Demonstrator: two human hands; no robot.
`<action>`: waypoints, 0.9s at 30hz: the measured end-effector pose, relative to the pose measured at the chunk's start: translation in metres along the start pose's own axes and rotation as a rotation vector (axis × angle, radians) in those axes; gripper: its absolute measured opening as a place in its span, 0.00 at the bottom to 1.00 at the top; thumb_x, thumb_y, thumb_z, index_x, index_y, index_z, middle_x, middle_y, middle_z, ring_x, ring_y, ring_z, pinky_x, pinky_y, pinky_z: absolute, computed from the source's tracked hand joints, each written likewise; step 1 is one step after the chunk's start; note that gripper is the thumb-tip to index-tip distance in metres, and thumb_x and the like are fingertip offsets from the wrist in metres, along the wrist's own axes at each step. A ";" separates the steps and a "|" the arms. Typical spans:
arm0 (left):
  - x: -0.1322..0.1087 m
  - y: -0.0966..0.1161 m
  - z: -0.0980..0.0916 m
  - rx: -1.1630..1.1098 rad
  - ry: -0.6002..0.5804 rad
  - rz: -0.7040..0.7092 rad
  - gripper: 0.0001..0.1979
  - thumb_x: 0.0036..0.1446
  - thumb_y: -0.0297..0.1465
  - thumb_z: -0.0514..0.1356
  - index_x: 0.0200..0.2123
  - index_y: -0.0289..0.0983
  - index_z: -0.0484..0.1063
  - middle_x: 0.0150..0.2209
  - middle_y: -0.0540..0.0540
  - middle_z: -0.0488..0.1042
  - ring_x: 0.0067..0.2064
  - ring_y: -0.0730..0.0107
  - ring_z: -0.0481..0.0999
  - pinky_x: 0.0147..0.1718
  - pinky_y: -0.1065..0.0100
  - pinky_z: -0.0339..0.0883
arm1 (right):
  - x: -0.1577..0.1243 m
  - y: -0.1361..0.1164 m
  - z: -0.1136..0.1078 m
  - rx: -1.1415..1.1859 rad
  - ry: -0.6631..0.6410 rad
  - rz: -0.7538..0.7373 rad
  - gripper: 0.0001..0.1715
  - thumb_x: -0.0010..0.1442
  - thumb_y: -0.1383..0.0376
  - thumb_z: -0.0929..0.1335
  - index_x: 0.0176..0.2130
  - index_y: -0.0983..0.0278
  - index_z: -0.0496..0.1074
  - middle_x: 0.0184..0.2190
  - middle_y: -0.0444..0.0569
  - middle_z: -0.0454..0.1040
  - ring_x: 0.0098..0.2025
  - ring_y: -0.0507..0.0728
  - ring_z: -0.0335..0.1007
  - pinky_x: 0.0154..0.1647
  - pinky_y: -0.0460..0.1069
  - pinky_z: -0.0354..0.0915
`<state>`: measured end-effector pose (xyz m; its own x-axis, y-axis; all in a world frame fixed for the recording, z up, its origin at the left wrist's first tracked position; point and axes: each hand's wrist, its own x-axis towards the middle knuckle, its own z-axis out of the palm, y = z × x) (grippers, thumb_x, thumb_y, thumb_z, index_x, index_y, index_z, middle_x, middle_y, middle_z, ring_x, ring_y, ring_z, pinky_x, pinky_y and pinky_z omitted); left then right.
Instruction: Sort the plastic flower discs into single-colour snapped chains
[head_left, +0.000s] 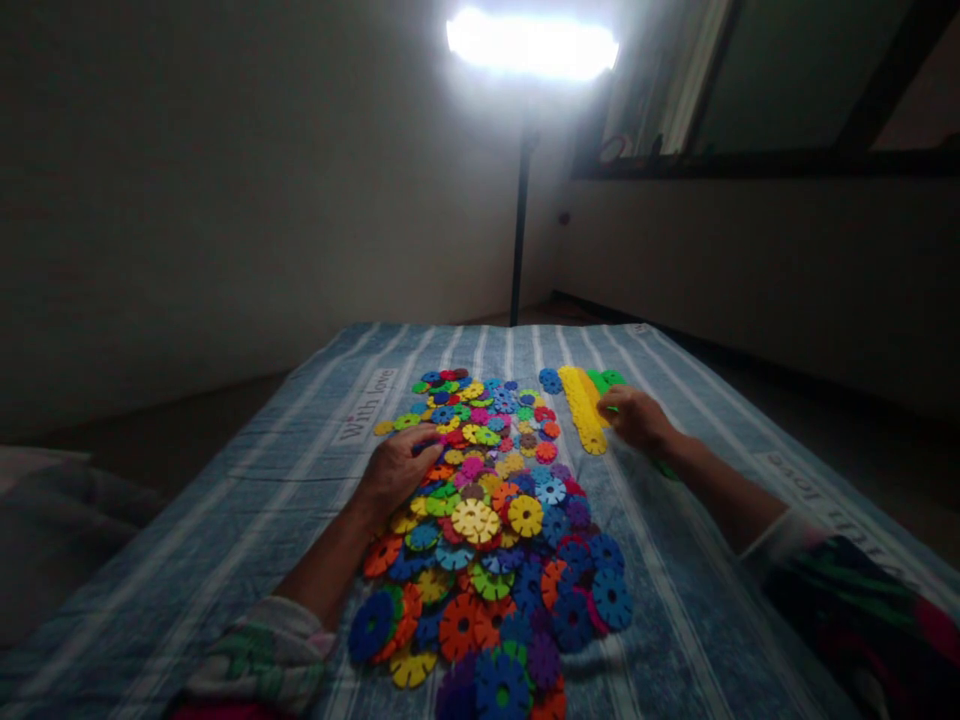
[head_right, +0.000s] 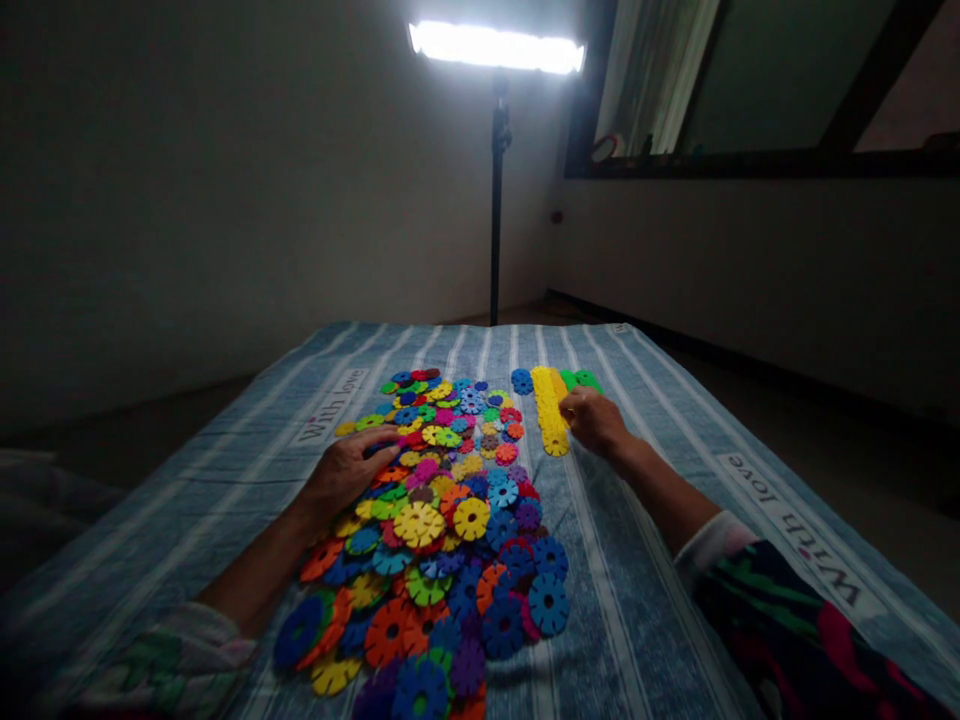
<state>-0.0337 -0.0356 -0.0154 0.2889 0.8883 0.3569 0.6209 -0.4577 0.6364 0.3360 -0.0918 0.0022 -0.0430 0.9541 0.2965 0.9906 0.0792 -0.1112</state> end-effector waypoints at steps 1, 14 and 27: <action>0.000 0.000 0.000 0.001 -0.003 0.003 0.16 0.48 0.41 0.56 0.35 0.38 0.77 0.45 0.45 0.78 0.49 0.60 0.75 0.53 0.63 0.66 | 0.001 -0.009 0.000 0.029 0.012 -0.036 0.13 0.58 0.70 0.63 0.29 0.64 0.76 0.37 0.52 0.75 0.40 0.55 0.68 0.36 0.46 0.58; -0.002 -0.004 0.001 0.006 -0.011 0.008 0.15 0.50 0.40 0.57 0.35 0.38 0.78 0.46 0.45 0.78 0.51 0.61 0.74 0.55 0.63 0.64 | 0.007 -0.096 0.015 0.010 -0.115 -0.299 0.16 0.61 0.61 0.64 0.27 0.63 0.76 0.34 0.51 0.73 0.38 0.54 0.65 0.36 0.46 0.58; -0.002 -0.003 0.001 -0.015 0.010 0.022 0.13 0.50 0.39 0.57 0.34 0.39 0.77 0.45 0.46 0.79 0.49 0.61 0.75 0.54 0.62 0.66 | 0.003 -0.115 0.018 -0.106 -0.130 -0.221 0.15 0.60 0.62 0.63 0.32 0.65 0.77 0.36 0.54 0.74 0.41 0.57 0.66 0.40 0.48 0.58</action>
<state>-0.0348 -0.0361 -0.0187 0.2949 0.8778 0.3775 0.6039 -0.4774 0.6383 0.2200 -0.0929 -0.0012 -0.2689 0.9467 0.1772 0.9631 0.2652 0.0449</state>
